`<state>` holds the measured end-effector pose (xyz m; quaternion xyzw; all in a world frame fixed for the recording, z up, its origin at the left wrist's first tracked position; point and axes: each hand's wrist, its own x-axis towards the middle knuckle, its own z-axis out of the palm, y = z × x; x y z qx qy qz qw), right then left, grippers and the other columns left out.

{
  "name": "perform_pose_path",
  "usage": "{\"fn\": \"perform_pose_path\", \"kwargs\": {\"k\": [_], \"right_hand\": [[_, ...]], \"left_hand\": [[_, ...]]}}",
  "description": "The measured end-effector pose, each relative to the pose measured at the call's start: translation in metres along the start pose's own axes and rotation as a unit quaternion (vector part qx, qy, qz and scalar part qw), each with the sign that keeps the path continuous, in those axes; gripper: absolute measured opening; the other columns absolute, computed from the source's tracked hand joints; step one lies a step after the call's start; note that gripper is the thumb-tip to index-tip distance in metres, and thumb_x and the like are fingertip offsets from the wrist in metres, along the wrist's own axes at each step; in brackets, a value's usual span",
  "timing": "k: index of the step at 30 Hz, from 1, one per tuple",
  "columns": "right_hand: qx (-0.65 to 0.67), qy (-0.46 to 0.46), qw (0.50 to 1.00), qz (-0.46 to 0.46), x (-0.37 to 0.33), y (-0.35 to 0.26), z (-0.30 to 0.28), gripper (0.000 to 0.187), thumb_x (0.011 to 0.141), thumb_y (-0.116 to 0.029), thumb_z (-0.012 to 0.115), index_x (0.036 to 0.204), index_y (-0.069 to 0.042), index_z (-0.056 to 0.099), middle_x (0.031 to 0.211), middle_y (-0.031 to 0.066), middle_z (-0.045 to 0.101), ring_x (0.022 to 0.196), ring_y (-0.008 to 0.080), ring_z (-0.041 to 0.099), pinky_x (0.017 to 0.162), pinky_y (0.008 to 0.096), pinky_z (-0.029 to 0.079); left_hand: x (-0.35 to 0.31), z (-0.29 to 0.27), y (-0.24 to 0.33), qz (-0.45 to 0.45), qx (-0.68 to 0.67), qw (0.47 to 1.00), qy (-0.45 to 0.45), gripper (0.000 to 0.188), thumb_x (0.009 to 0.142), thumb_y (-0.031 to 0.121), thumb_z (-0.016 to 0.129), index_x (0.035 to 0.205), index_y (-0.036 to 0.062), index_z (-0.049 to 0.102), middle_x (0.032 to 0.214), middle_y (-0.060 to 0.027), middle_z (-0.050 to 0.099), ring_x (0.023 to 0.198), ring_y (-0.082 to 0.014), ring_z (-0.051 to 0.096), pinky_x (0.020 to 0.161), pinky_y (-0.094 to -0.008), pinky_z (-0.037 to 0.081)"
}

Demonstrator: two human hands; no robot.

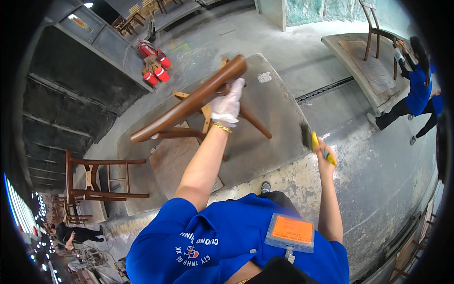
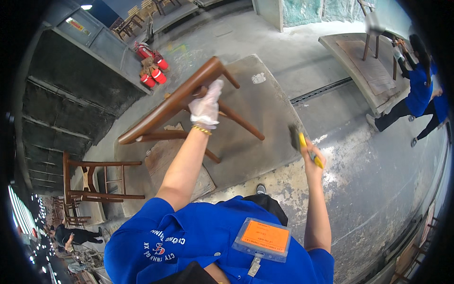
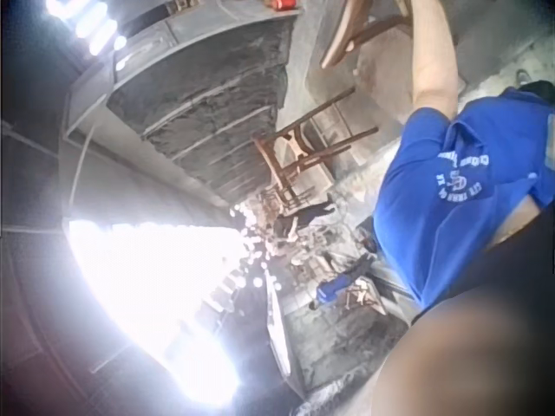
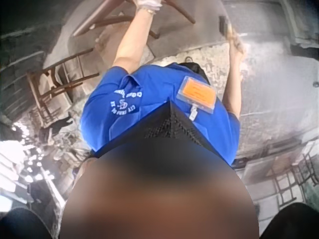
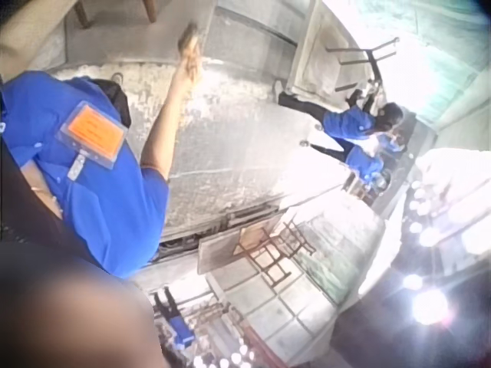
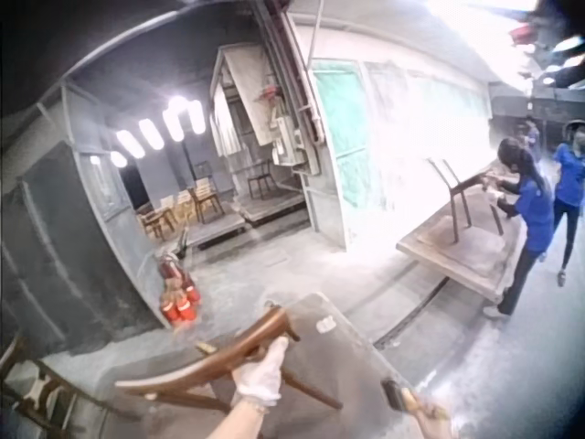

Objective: The person applies a finish to wooden chairs using a brush. They systematically coat the legs, seat frame, and backrest of each chair, repositioning the furniture as needed to reach all surfaces.

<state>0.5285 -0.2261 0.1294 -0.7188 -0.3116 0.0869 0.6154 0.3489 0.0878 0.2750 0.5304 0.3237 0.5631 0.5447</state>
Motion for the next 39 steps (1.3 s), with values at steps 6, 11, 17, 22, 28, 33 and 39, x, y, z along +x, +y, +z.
{"fn": "perform_pose_path", "kwargs": {"k": [6,11,17,22,28,33,39], "right_hand": [[0.088,0.039,0.940,-0.327,0.045,-0.163,0.102,0.014,0.088,0.012,0.068,0.093,-0.001,0.072,0.137,0.0263,0.067,0.127,0.0331,0.067,0.104,0.0397,0.055],[0.154,-0.115,0.904,-0.381,-0.029,-0.205,0.170,0.016,0.080,0.010,0.074,0.089,-0.002,0.074,0.127,0.0249,0.072,0.122,0.0336,0.071,0.100,0.0364,0.056],[0.263,0.004,0.932,-0.248,-0.017,-0.201,0.158,0.013,0.093,0.010,0.067,0.091,-0.001,0.074,0.131,0.0242,0.070,0.134,0.0345,0.061,0.112,0.0459,0.049],[0.089,0.104,0.898,-0.418,-0.047,-0.215,0.227,0.013,0.087,0.010,0.069,0.083,-0.002,0.072,0.127,0.0273,0.071,0.124,0.0363,0.069,0.103,0.0429,0.056],[0.406,-0.187,0.878,-0.173,-0.123,-0.215,0.276,0.018,0.081,0.009,0.070,0.087,-0.008,0.069,0.132,0.0268,0.068,0.124,0.0369,0.068,0.105,0.0459,0.057],[0.800,-0.022,0.588,0.114,-0.096,-0.124,0.314,0.014,0.095,0.001,0.067,0.097,-0.013,0.066,0.126,0.0189,0.070,0.117,0.0339,0.069,0.101,0.0493,0.059],[0.587,0.169,0.726,0.315,-0.114,-0.067,0.376,0.013,0.095,0.004,0.065,0.098,-0.009,0.063,0.126,0.0167,0.069,0.108,0.0309,0.071,0.095,0.0440,0.061]], "left_hand": [[-0.007,0.030,-0.033,-0.083,0.228,0.952,-0.186,0.052,0.091,0.045,0.080,0.129,0.0115,0.067,0.127,-0.0064,0.069,0.114,-0.0196,0.064,0.102,-0.0353,0.049],[-0.044,-0.055,-0.087,0.051,0.290,0.935,-0.198,0.051,0.105,0.038,0.062,0.146,0.0086,0.054,0.140,-0.0088,0.065,0.131,-0.0172,0.059,0.110,-0.0318,0.047],[-0.125,-0.297,-0.087,-0.288,0.382,0.852,-0.214,0.066,0.090,0.043,0.077,0.140,0.0030,0.062,0.136,-0.0152,0.069,0.124,-0.0266,0.066,0.106,-0.0365,0.049],[-0.218,-0.485,-0.098,-0.413,0.575,0.673,-0.212,0.053,0.092,0.044,0.072,0.128,0.0050,0.073,0.119,-0.0130,0.075,0.112,-0.0261,0.070,0.094,-0.0376,0.054],[-0.312,-0.614,-0.094,-0.522,0.575,0.588,-0.226,0.053,0.091,0.045,0.073,0.125,0.0042,0.074,0.108,-0.0126,0.079,0.100,-0.0258,0.074,0.084,-0.0393,0.057],[-0.325,-0.631,-0.078,-0.560,0.504,0.632,-0.179,0.056,0.090,0.044,0.075,0.127,0.0023,0.073,0.110,-0.0124,0.079,0.101,-0.0258,0.074,0.083,-0.0395,0.057],[-0.298,-0.625,-0.076,-0.485,0.498,0.691,-0.199,0.051,0.092,0.033,0.079,0.130,0.0011,0.069,0.118,-0.0118,0.076,0.104,-0.0211,0.073,0.092,-0.0353,0.057]]}}
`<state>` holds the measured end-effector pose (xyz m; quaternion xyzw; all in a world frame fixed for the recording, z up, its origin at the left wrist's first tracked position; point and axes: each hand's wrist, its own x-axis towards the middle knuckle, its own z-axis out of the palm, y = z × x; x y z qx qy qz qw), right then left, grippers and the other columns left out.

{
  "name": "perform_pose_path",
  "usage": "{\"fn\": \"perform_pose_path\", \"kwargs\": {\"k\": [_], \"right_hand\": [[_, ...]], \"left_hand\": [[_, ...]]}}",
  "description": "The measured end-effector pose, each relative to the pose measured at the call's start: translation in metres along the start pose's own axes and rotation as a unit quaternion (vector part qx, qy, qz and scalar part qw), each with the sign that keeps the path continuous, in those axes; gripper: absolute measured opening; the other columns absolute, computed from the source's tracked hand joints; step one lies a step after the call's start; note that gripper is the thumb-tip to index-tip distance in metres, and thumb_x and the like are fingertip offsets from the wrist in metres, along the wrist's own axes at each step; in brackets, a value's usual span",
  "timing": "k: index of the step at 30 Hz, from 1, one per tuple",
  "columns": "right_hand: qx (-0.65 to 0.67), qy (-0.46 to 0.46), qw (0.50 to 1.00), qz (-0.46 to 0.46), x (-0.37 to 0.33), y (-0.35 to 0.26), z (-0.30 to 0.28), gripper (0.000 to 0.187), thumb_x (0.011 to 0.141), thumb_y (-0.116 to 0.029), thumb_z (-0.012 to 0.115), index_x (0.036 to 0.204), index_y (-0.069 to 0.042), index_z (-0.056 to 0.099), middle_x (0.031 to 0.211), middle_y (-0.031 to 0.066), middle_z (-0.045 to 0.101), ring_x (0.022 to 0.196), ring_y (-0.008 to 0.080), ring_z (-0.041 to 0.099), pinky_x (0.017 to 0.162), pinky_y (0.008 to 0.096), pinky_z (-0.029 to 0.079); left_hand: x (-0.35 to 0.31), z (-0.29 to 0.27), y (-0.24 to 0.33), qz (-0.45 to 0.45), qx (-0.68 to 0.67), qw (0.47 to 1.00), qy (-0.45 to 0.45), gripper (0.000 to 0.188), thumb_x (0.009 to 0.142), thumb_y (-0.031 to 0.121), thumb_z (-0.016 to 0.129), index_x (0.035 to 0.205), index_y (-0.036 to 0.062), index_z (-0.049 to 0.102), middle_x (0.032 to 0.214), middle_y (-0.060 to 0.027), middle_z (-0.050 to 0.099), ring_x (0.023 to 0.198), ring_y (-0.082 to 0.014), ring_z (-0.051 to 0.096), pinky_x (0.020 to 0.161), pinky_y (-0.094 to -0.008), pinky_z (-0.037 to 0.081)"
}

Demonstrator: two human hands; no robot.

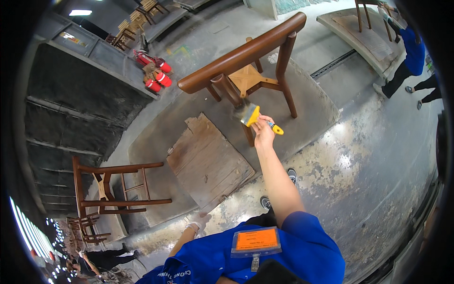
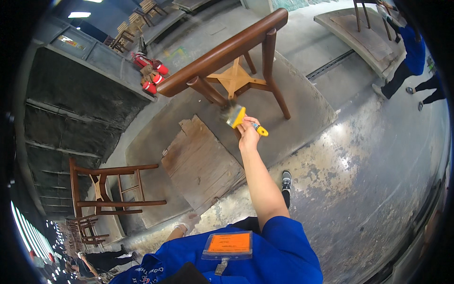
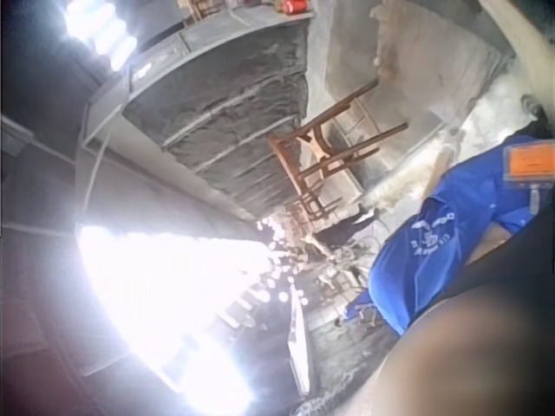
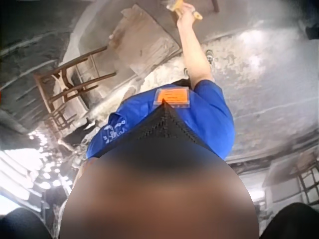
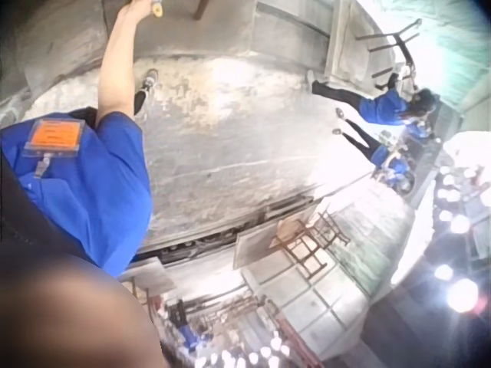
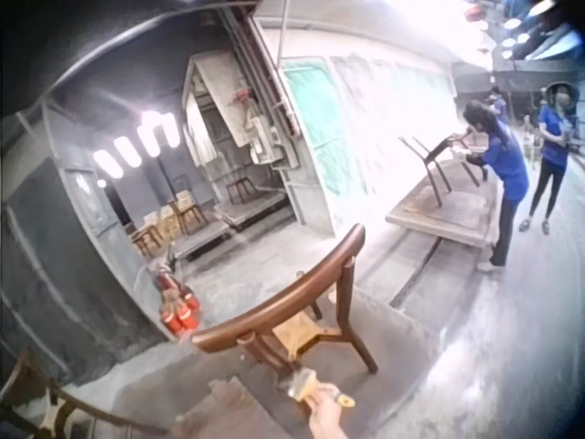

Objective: The person applies a finish to wooden chairs using a brush. They systematically coat the legs, seat frame, and backrest of each chair, repositioning the furniture as needed to reach all surfaces.

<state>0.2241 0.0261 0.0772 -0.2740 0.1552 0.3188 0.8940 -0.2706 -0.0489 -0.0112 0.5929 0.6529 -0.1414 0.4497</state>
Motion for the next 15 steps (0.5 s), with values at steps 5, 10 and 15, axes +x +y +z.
{"fn": "perform_pose_path", "kwargs": {"k": [5,10,15], "right_hand": [[0.046,-0.141,0.989,-0.023,-0.015,-0.037,0.019,0.015,0.095,0.005,0.064,0.099,-0.009,0.063,0.133,0.0199,0.067,0.115,0.0323,0.070,0.100,0.0475,0.058],[0.157,-0.277,0.948,-0.011,0.002,-0.027,0.002,0.013,0.094,0.004,0.066,0.098,-0.008,0.065,0.142,0.0248,0.062,0.124,0.0379,0.066,0.107,0.0556,0.053],[-0.041,-0.011,0.999,-0.008,0.027,0.010,-0.036,0.014,0.095,0.007,0.064,0.097,-0.007,0.064,0.138,0.0226,0.064,0.121,0.0327,0.068,0.098,0.0466,0.059]], "left_hand": [[0.018,-0.006,-0.006,0.041,-0.103,0.994,0.019,0.045,0.092,0.023,0.078,0.129,-0.0008,0.068,0.118,-0.0114,0.076,0.104,-0.0186,0.072,0.092,-0.0351,0.056],[0.013,0.001,-0.017,-0.021,-0.011,0.999,-0.030,0.050,0.093,0.032,0.077,0.129,-0.0009,0.068,0.118,-0.0123,0.076,0.105,-0.0199,0.072,0.090,-0.0346,0.056],[0.007,0.004,-0.007,-0.013,0.033,0.999,-0.025,0.052,0.092,0.037,0.077,0.131,0.0035,0.070,0.119,-0.0123,0.076,0.105,-0.0218,0.073,0.094,-0.0352,0.055]]}}
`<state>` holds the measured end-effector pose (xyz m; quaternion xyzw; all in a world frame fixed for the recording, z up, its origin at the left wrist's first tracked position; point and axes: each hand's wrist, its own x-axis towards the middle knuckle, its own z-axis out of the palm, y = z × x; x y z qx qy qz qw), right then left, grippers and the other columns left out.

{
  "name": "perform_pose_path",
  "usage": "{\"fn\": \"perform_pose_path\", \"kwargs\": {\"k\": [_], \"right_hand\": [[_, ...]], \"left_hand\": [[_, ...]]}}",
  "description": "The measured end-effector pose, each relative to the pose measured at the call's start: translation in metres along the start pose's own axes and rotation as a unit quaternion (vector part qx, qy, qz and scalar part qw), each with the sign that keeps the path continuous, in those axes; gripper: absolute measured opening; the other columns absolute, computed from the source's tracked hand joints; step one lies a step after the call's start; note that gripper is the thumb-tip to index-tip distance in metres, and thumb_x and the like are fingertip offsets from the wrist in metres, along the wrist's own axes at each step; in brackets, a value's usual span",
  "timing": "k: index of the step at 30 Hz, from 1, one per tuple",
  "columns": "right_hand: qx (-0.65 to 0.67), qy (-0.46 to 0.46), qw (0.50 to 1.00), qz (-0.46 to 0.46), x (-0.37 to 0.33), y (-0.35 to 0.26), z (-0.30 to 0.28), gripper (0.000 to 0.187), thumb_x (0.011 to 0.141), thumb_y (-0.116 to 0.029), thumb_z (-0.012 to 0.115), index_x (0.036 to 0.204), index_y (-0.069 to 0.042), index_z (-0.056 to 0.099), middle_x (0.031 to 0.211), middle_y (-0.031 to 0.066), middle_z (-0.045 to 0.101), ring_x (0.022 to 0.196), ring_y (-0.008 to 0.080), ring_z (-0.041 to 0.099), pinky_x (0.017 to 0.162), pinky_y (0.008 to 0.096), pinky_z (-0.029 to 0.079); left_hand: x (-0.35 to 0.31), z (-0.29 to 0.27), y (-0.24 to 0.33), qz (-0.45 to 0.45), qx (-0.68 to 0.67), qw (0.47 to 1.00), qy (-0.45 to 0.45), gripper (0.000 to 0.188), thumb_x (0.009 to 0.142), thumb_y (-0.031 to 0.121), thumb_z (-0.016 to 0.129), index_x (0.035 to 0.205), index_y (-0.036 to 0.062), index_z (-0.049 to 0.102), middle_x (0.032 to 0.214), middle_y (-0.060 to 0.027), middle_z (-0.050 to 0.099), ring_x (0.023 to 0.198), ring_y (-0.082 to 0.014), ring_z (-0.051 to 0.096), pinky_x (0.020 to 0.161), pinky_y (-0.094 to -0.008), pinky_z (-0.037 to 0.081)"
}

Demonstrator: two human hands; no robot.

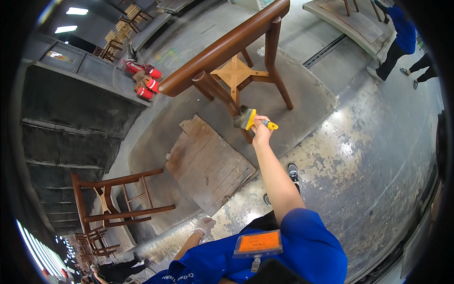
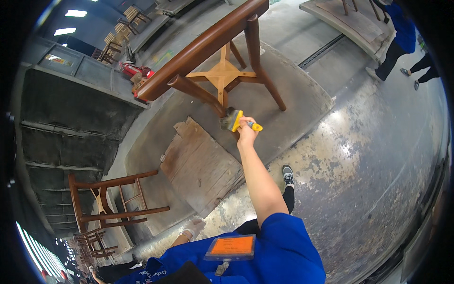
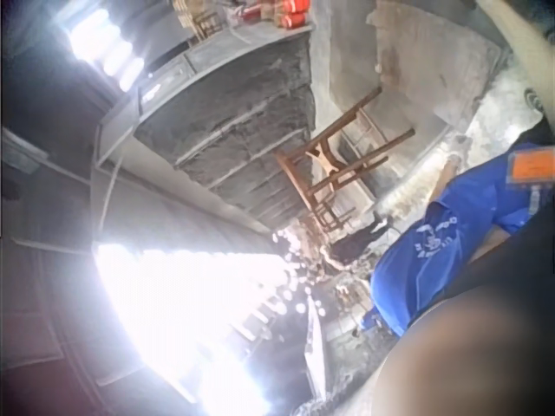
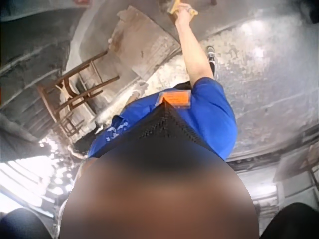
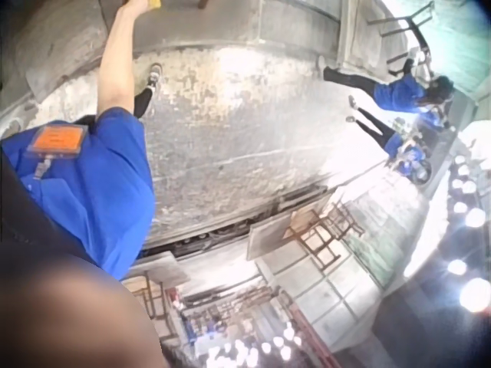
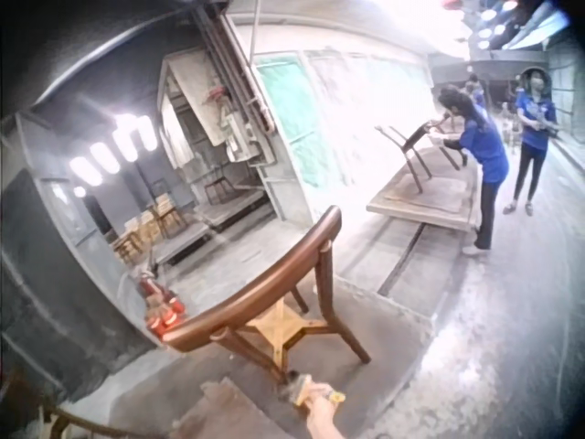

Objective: The person applies a finish to wooden chairs using a brush. They systematically coat the legs, seat frame, and backrest of each chair, repositioning the furniture as needed to reach all surfaces.

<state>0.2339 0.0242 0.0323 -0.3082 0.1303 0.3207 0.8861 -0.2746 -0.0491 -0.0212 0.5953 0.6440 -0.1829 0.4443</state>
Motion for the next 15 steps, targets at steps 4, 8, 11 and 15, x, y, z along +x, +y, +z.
{"fn": "perform_pose_path", "kwargs": {"k": [4,8,11,15], "right_hand": [[0.158,-0.193,0.968,0.002,0.003,-0.003,-0.004,0.014,0.097,0.006,0.064,0.103,-0.007,0.063,0.144,0.0221,0.060,0.120,0.0317,0.067,0.098,0.0480,0.059],[0.015,-0.012,1.000,0.005,0.011,-0.051,0.016,0.014,0.095,0.002,0.065,0.105,-0.008,0.063,0.142,0.0209,0.061,0.118,0.0311,0.067,0.101,0.0513,0.056],[0.059,0.049,0.996,-0.054,0.026,-0.117,0.033,0.014,0.093,0.001,0.065,0.102,-0.011,0.065,0.130,0.0159,0.069,0.112,0.0288,0.068,0.099,0.0472,0.055],[0.319,-0.303,0.874,-0.205,0.057,-0.209,0.051,0.013,0.095,0.002,0.066,0.102,-0.008,0.064,0.120,0.0126,0.069,0.114,0.0330,0.066,0.109,0.0550,0.050]], "left_hand": [[0.024,-0.012,0.072,0.117,0.142,0.979,0.088,0.048,0.092,0.034,0.079,0.130,0.0054,0.070,0.118,-0.0109,0.076,0.106,-0.0235,0.072,0.097,-0.0356,0.055],[0.031,-0.026,0.207,0.296,-0.101,0.944,0.107,0.045,0.094,0.025,0.078,0.130,0.0009,0.064,0.123,-0.0162,0.072,0.117,-0.0260,0.069,0.103,-0.0375,0.053],[0.010,-0.039,0.303,0.392,-0.188,0.892,0.126,0.044,0.093,0.011,0.079,0.133,0.0030,0.061,0.126,-0.0126,0.070,0.119,-0.0230,0.067,0.105,-0.0375,0.052],[-0.022,-0.052,0.384,0.471,-0.187,0.842,0.185,0.058,0.090,0.002,0.080,0.142,0.0037,0.054,0.138,-0.0110,0.062,0.130,-0.0231,0.059,0.111,-0.0384,0.047]]}}
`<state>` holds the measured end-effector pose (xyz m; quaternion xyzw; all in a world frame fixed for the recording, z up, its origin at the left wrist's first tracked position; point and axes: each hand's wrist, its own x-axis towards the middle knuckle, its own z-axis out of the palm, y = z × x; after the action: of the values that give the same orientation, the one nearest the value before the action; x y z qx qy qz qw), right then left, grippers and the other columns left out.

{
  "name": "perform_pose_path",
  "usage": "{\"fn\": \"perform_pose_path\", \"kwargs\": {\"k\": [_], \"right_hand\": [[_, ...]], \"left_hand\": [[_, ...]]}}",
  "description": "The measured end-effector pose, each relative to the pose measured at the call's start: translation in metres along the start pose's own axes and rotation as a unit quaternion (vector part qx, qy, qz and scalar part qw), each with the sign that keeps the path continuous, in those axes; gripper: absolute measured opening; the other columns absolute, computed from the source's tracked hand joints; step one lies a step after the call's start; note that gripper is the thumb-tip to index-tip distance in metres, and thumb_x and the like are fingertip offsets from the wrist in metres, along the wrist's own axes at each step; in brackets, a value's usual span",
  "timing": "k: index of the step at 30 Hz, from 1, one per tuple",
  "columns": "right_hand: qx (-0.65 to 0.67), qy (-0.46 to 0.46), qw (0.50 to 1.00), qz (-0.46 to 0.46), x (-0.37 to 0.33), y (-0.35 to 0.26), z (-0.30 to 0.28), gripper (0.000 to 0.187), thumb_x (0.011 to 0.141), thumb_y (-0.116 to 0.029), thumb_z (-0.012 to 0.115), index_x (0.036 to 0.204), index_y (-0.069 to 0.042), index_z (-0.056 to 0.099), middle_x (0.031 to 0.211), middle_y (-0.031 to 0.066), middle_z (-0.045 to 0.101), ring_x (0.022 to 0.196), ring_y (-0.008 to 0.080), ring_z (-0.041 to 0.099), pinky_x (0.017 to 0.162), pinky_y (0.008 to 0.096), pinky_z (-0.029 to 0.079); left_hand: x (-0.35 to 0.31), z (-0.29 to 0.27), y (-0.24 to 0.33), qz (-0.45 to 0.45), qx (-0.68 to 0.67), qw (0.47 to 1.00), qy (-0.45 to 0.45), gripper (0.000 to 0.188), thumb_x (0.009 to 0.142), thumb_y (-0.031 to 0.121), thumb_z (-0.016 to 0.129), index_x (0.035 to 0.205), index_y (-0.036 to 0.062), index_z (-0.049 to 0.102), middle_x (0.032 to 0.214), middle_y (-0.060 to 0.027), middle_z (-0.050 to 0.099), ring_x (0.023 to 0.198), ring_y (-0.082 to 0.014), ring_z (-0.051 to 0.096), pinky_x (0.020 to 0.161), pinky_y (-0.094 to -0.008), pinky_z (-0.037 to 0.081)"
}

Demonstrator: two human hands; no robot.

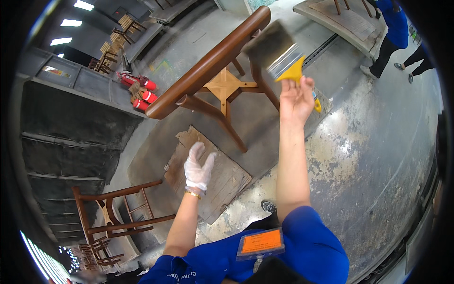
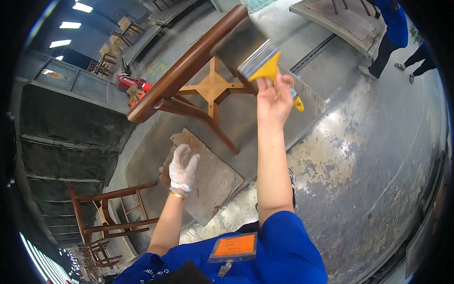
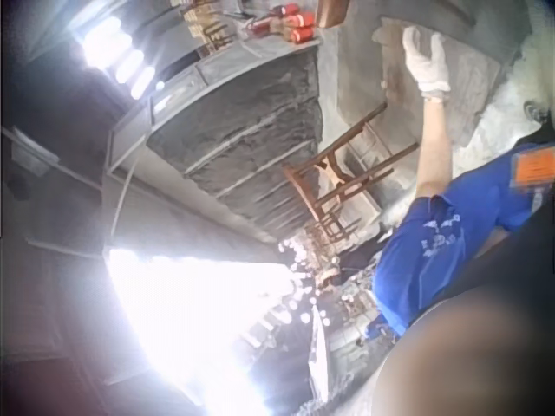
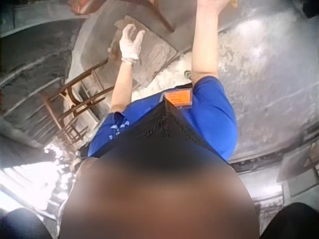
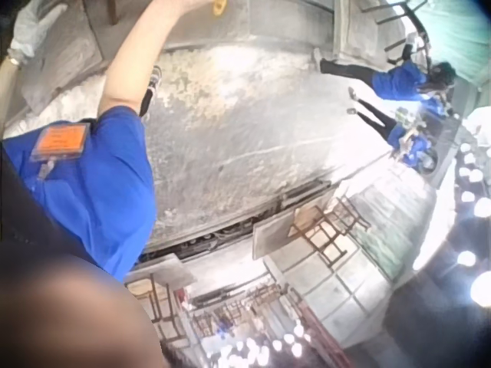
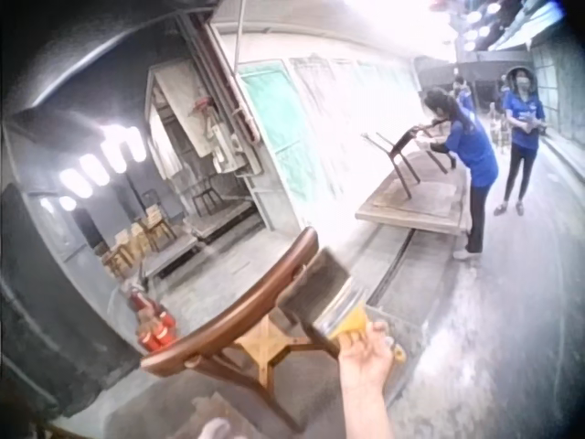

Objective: The person applies a finish to wooden chairs using a brush. They systematically coat the legs, seat frame, and backrest of each chair, repositioning the furniture as needed to reach all surfaces.

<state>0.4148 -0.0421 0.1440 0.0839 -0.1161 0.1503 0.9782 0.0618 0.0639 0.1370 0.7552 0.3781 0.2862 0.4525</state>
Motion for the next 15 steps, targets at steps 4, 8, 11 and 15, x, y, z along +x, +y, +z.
{"fn": "perform_pose_path", "kwargs": {"k": [4,8,11,15], "right_hand": [[-0.145,0.177,0.968,0.102,0.029,0.012,-0.030,0.019,0.096,-0.001,0.065,0.113,-0.007,0.060,0.127,0.0192,0.069,0.112,0.0374,0.069,0.100,0.0540,0.055],[-0.410,0.396,0.813,0.119,0.031,0.013,-0.085,0.015,0.096,0.001,0.063,0.109,-0.005,0.060,0.128,0.0214,0.068,0.112,0.0350,0.070,0.096,0.0530,0.059],[-0.287,0.180,0.933,0.119,0.047,-0.009,-0.082,0.014,0.096,0.000,0.064,0.107,-0.007,0.061,0.130,0.0234,0.068,0.115,0.0349,0.070,0.099,0.0531,0.058],[-0.199,0.128,0.958,0.163,0.074,-0.042,-0.008,0.012,0.095,-0.001,0.064,0.105,-0.008,0.062,0.134,0.0243,0.066,0.120,0.0364,0.068,0.101,0.0529,0.057]], "left_hand": [[0.052,0.032,0.048,0.050,-0.059,0.994,0.073,0.073,0.088,-0.001,0.079,0.152,0.0052,0.044,0.150,-0.0140,0.052,0.142,-0.0284,0.050,0.117,-0.0407,0.042],[0.102,0.060,0.091,0.113,-0.140,0.978,0.108,0.077,0.082,-0.002,0.083,0.149,0.0036,0.045,0.144,-0.0131,0.057,0.134,-0.0239,0.055,0.117,-0.0390,0.040],[0.134,0.080,0.118,0.108,-0.181,0.968,0.140,0.028,0.090,0.002,0.074,0.117,0.0030,0.064,0.113,-0.0074,0.069,0.108,-0.0187,0.066,0.104,-0.0379,0.051],[0.150,0.094,0.153,0.088,-0.176,0.961,0.194,0.020,0.097,0.013,0.063,0.078,0.0059,0.063,0.076,-0.0049,0.066,0.081,-0.0192,0.067,0.097,-0.0423,0.055]]}}
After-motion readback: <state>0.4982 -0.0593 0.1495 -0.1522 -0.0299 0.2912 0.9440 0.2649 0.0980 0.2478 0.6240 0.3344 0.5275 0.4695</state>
